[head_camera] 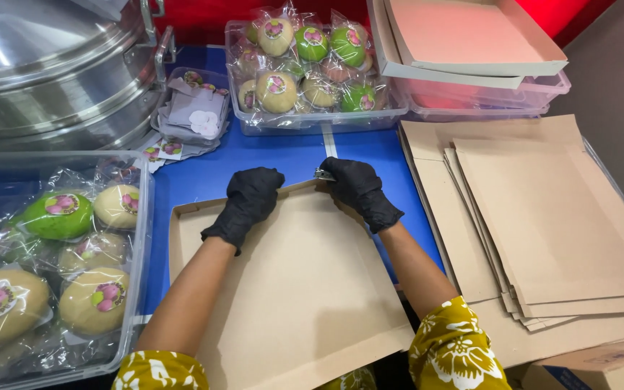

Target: Assembling and stapling cardboard pastry boxes at a packaging station.

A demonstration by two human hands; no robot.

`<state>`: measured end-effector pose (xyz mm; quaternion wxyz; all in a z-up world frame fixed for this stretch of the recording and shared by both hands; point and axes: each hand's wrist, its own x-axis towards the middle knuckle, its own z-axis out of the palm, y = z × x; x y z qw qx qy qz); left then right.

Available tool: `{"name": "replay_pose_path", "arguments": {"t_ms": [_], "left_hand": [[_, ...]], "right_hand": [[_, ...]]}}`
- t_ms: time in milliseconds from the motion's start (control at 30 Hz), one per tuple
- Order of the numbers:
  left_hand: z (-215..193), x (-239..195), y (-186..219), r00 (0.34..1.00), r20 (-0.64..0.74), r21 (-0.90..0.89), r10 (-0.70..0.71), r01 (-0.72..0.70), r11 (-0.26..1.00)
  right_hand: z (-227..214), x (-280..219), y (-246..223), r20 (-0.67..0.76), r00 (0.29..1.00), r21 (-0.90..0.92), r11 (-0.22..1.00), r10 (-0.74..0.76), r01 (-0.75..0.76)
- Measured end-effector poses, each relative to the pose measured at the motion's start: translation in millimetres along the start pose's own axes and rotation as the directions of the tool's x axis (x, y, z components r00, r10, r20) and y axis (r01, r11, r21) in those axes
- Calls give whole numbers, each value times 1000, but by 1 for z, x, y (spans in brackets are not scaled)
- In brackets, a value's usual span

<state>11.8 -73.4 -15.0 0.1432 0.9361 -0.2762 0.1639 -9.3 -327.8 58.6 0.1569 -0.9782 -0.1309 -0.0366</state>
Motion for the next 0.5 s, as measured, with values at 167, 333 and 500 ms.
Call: {"name": "replay_pose_path", "arguments": {"t_ms": [167,333,500], "left_hand": [[-1,7,27,998,4,-206,-68,67,976],[5,29,57,981,80,-340,-175,192,921],[56,39,49,965,111,-338,-237,261,904]], "right_hand": [[10,-2,4,11,1000,-29,999,16,-15],[15,3,1,18,1000,62,998,19,-20],[17,8,13,9,998,168,984,61,-62]]}}
